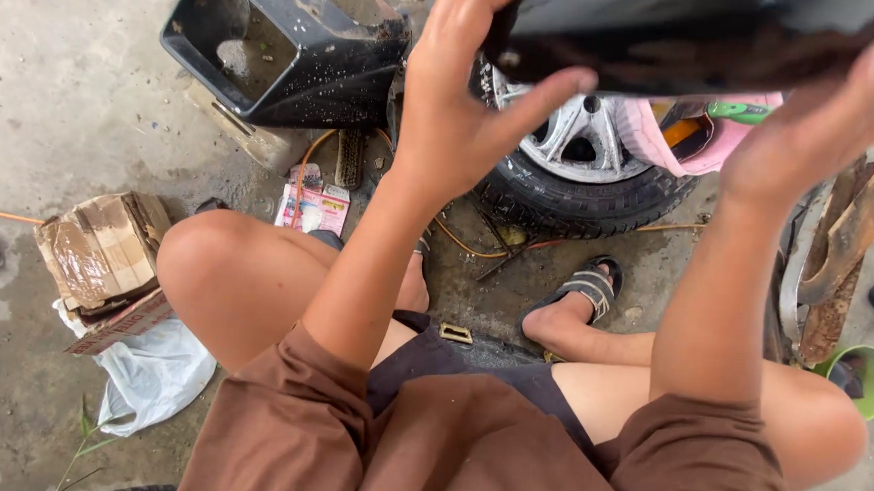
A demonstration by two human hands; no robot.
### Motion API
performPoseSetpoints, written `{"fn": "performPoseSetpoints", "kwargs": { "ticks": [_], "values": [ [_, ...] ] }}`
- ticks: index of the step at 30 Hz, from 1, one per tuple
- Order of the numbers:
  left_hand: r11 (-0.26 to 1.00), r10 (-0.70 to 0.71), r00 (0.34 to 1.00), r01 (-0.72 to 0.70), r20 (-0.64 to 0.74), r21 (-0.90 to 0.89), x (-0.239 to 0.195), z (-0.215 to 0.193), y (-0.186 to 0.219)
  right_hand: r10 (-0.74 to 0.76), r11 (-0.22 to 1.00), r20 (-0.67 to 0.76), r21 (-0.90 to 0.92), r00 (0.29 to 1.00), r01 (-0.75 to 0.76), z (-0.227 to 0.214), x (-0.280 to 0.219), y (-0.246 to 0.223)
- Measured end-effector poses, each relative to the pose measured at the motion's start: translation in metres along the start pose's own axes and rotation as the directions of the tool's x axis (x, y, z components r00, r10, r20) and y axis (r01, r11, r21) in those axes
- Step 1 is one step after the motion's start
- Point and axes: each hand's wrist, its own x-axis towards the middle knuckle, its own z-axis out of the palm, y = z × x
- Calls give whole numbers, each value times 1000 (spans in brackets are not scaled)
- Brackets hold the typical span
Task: Sanding a black plastic motorcycle part manually with sandpaper to prepare it for painting or finishing.
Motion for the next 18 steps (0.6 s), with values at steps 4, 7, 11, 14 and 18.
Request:
{"fn": "performPoseSetpoints", "kwargs": {
  "ticks": [4,7,11,14,18],
  "values": [
    [987,148,989,-146,24,-63,-24,14,-71,70,992,-89,113,994,-60,50,-47,61],
    [949,-308,947,299,92,101,-91,47,-144,618,725,-32,-363,786,-585,6,-160,162],
    [973,-203,979,197,35,124,-54,35,-122,589,795,-87,-117,803,-596,18,-116,153],
    [981,-195,975,196,109,5,-33,16,-92,766,638,-84,217,637,-738,18,-72,98],
    [977,-214,956,206,198,61,4,-23,-92,696,681,96,227,712,-696,43,-16,60]
  ]
}}
